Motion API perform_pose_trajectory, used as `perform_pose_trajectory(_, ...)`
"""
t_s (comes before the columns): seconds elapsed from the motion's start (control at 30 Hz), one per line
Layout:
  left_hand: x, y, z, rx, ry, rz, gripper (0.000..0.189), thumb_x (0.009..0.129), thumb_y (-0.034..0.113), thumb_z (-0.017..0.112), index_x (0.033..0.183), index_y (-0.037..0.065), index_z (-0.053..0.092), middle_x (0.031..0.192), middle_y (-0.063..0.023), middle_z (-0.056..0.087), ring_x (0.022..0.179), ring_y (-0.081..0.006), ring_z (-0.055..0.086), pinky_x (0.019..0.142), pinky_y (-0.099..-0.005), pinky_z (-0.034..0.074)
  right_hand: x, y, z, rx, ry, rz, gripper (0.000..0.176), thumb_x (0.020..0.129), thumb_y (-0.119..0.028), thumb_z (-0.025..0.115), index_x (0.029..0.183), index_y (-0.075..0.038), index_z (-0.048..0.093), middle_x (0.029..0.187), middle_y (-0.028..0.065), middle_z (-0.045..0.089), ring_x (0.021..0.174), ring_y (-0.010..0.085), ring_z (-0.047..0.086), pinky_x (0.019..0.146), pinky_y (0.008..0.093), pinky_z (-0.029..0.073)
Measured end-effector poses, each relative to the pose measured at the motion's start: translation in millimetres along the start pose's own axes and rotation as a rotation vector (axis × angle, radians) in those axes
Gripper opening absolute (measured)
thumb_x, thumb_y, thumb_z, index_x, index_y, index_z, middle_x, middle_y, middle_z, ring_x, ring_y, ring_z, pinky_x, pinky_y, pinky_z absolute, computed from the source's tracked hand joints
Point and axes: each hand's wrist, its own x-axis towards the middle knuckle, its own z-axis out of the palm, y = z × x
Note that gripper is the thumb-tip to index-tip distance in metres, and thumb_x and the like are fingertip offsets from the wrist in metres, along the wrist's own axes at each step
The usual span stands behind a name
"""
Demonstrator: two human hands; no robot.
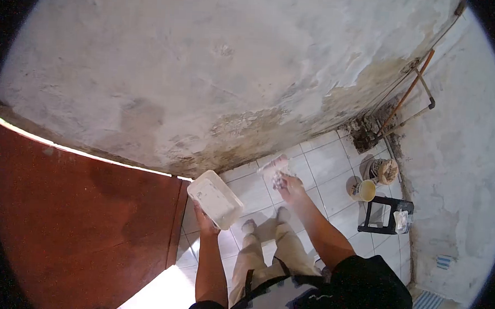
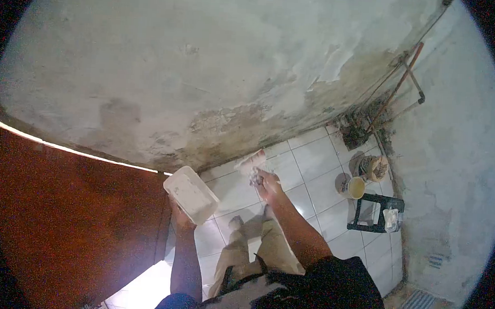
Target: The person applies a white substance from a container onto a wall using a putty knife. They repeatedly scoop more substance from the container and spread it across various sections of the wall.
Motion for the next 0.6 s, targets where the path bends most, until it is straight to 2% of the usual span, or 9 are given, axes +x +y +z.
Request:
perform_pose_trajectory(0.03,3.8,0.0,-1.1,0.002,0.005,-0.004,0.067,0.094,0.057,0.038,0.142,0.011,0.031,0.138,-0.0099,0.044,0.125,-0.0293,0.046,0.104,-0.0457,0.039,17.0,5.1,6.7,0.002,0.005,0.004,0.016,0.087,-0.01,0.059,0.1,-0.001,0.059,0.092,0.0091,0.063,0.086,0.0224,0.06,0.072,0.0337,0.05)
perform_pose_trajectory(0.1,13.2,0.1,-7.5,0.06,-0.087,0.066,0.067,0.094,0.056,0.039,0.142,0.011,0.03,0.138,-0.0109,0.043,0.125,-0.0297,0.046,0.103,-0.0467,0.04,54.4,16.8,27.3,0.144,0.17,-0.286,0.015,0.085,0.0,0.056,0.1,0.002,0.061,0.087,0.0096,0.062,0.073,0.0221,0.061,0.062,0.0343,0.051)
perform_pose_trajectory(0.17,24.7,6.5,-23.3,0.02,-0.094,0.002,0.068,0.093,0.057,0.04,0.142,0.011,0.03,0.138,-0.0108,0.043,0.124,-0.0296,0.046,0.103,-0.0471,0.04,107.5,26.4,40.8,0.186,0.393,-0.443,0.013,0.084,0.002,0.056,0.096,0.002,0.06,0.086,0.0087,0.062,0.073,0.0203,0.061,0.063,0.0326,0.05)
perform_pose_trajectory(0.23,42.5,10.7,-44.0,-0.017,-0.106,-0.049,0.069,0.093,0.058,0.041,0.142,0.011,0.03,0.138,-0.0108,0.043,0.124,-0.0296,0.046,0.102,-0.0474,0.041,141.0,34.3,71.9,0.205,0.373,-0.721,0.009,0.083,0.002,0.058,0.092,0.0,0.059,0.084,0.007,0.061,0.07,0.0172,0.059,0.063,0.0293,0.049)
perform_pose_trajectory(0.3,47.8,14.6,-68.1,-0.009,0.094,-0.113,0.072,0.091,0.06,0.044,0.141,0.009,0.032,0.135,-0.0111,0.046,0.122,-0.0296,0.048,0.101,-0.0472,0.042,173.8,44.1,90.8,-0.099,0.545,-0.665,0.024,0.085,-0.004,0.061,0.107,0.005,0.059,0.102,0.0122,0.064,0.094,0.0169,0.058,0.083,0.0296,0.046)
perform_pose_trajectory(0.33,48.4,17.1,-78.5,0.0,0.106,-0.103,0.072,0.091,0.06,0.044,0.141,0.009,0.032,0.135,-0.0111,0.046,0.122,-0.0296,0.048,0.101,-0.0472,0.042,194.0,50.4,104.2,-0.093,0.539,-0.649,0.024,0.085,-0.004,0.061,0.107,0.005,0.059,0.102,0.0122,0.064,0.094,0.0169,0.058,0.083,0.0296,0.046)
perform_pose_trajectory(0.4,44.4,28.5,-98.0,0.023,0.152,-0.089,0.072,0.09,0.059,0.045,0.14,0.009,0.033,0.133,-0.0116,0.047,0.121,-0.0298,0.048,0.1,-0.0467,0.043,225.3,71.8,135.8,-0.548,0.871,-0.719,0.027,0.085,-0.005,0.06,0.108,0.008,0.059,0.1,0.013,0.065,0.09,0.0224,0.06,0.081,0.0339,0.046)
perform_pose_trajectory(0.53,33.1,36.0,-114.4,0.035,0.209,-0.108,0.071,0.09,0.059,0.047,0.139,0.009,0.034,0.131,-0.0122,0.048,0.119,-0.03,0.05,0.098,-0.046,0.045,189.3,111.4,163.0,-0.491,0.875,-0.748,0.024,0.085,-0.005,0.058,0.105,0.008,0.061,0.1,0.0138,0.066,0.086,0.0267,0.061,0.078,0.0381,0.046)
perform_pose_trajectory(0.6,32.4,33.3,-111.4,0.053,0.222,-0.103,0.07,0.091,0.058,0.046,0.139,0.009,0.034,0.131,-0.0122,0.048,0.117,-0.0302,0.051,0.097,-0.0459,0.045,200.2,141.1,103.6,-1.091,0.51,-0.986,0.03,0.084,-0.004,0.058,0.112,0.006,0.058,0.098,0.0136,0.067,0.08,0.0276,0.062,0.075,0.0375,0.048)
